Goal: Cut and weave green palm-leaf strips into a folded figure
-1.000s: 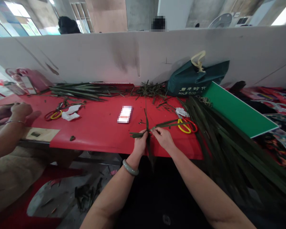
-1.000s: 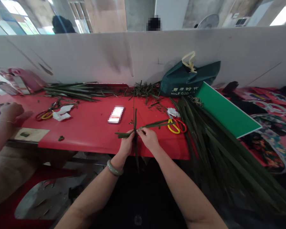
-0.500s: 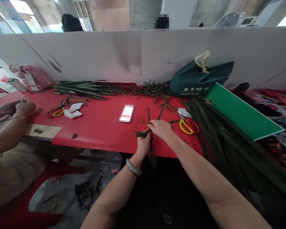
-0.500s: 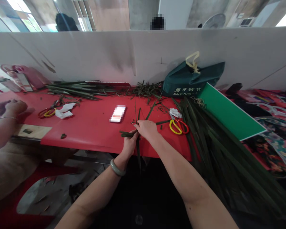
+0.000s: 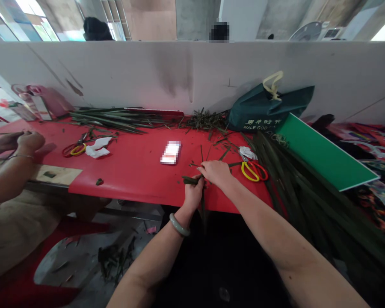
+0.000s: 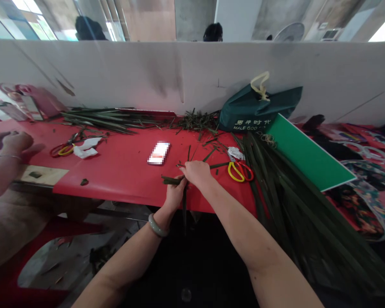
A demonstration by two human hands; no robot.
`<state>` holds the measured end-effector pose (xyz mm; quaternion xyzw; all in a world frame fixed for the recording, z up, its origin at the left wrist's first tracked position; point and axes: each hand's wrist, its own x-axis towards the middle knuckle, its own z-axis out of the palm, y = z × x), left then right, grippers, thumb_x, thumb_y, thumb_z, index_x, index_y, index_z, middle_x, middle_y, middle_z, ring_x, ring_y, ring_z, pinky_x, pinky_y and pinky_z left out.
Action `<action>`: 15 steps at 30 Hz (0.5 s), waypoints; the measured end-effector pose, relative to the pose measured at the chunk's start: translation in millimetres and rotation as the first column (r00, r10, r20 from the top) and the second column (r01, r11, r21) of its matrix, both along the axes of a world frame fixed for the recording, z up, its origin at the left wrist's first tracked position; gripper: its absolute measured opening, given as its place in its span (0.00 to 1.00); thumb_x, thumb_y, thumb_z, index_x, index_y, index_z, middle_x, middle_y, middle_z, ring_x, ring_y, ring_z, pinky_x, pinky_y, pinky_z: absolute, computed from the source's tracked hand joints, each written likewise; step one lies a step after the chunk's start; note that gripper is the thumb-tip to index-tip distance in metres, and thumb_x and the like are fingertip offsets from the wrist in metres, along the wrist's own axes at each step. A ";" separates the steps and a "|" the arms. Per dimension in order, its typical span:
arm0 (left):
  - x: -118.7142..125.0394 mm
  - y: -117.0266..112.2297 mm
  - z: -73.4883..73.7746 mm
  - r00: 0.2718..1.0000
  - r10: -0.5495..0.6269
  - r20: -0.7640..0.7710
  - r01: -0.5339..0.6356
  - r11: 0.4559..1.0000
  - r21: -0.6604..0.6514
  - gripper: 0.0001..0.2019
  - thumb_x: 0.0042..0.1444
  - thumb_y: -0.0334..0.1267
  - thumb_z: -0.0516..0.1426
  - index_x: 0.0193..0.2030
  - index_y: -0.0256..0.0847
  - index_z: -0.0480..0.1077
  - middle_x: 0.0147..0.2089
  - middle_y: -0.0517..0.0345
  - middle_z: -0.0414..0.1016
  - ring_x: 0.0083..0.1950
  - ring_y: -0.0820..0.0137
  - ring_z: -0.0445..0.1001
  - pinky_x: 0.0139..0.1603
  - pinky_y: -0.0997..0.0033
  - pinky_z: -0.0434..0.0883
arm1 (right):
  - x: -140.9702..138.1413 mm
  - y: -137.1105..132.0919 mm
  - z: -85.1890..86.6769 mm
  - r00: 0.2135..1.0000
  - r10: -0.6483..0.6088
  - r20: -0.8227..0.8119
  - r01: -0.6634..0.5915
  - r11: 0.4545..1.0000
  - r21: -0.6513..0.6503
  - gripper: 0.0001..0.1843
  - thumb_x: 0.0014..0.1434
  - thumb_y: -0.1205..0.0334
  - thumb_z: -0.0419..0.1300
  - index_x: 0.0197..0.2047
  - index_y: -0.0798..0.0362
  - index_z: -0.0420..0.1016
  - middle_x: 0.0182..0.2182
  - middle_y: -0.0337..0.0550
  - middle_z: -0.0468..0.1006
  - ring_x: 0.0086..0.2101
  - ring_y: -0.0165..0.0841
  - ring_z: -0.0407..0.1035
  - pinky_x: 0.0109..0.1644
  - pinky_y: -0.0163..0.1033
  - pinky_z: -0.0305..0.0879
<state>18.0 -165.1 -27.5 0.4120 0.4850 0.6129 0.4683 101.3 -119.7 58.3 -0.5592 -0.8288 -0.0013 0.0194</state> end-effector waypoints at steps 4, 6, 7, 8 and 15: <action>1.9 1.4 -4.6 1.000 0.000 -0.013 0.000 1.000 -0.006 0.12 0.48 0.41 0.52 0.35 0.35 0.68 0.25 0.59 0.68 0.21 0.77 0.66 0.23 0.77 0.64 | -2.0 9.8 6.4 0.995 -0.081 0.054 0.084 0.995 -0.046 0.30 0.54 0.42 0.41 0.39 0.56 0.73 0.35 0.55 0.75 0.39 0.43 0.68 0.39 0.43 0.61; 2.6 1.6 -6.7 1.000 -0.004 -0.020 0.004 1.000 -0.010 0.12 0.48 0.41 0.52 0.36 0.35 0.68 0.25 0.59 0.68 0.21 0.77 0.66 0.22 0.77 0.64 | -2.6 15.2 8.2 0.990 -0.119 0.072 0.125 0.988 -0.090 0.32 0.51 0.39 0.43 0.40 0.57 0.73 0.36 0.57 0.75 0.40 0.43 0.67 0.40 0.43 0.61; 2.8 1.6 -7.7 1.000 -0.005 -0.028 0.005 1.000 -0.011 0.12 0.49 0.41 0.52 0.36 0.35 0.68 0.25 0.59 0.67 0.21 0.77 0.66 0.22 0.77 0.64 | -2.6 17.8 8.6 0.988 -0.131 0.079 0.140 0.983 -0.119 0.32 0.50 0.38 0.44 0.40 0.57 0.73 0.37 0.57 0.74 0.40 0.43 0.67 0.40 0.43 0.61; 2.9 1.6 -8.7 0.999 -0.007 -0.037 0.006 1.000 -0.009 0.12 0.49 0.41 0.52 0.36 0.35 0.68 0.25 0.59 0.67 0.21 0.77 0.66 0.22 0.77 0.64 | -2.5 20.0 8.7 0.987 -0.139 0.084 0.151 0.977 -0.150 0.31 0.49 0.39 0.47 0.40 0.56 0.73 0.38 0.56 0.74 0.41 0.43 0.67 0.40 0.43 0.61; 2.2 -2.4 -5.6 0.999 -0.023 -0.030 0.023 1.000 0.004 0.13 0.48 0.44 0.53 0.35 0.36 0.68 0.25 0.59 0.69 0.22 0.77 0.66 0.25 0.76 0.64 | -4.2 16.2 9.2 0.983 0.086 -0.163 -0.115 0.977 -0.177 0.14 0.52 0.55 0.50 0.32 0.48 0.75 0.32 0.41 0.76 0.34 0.33 0.69 0.33 0.33 0.59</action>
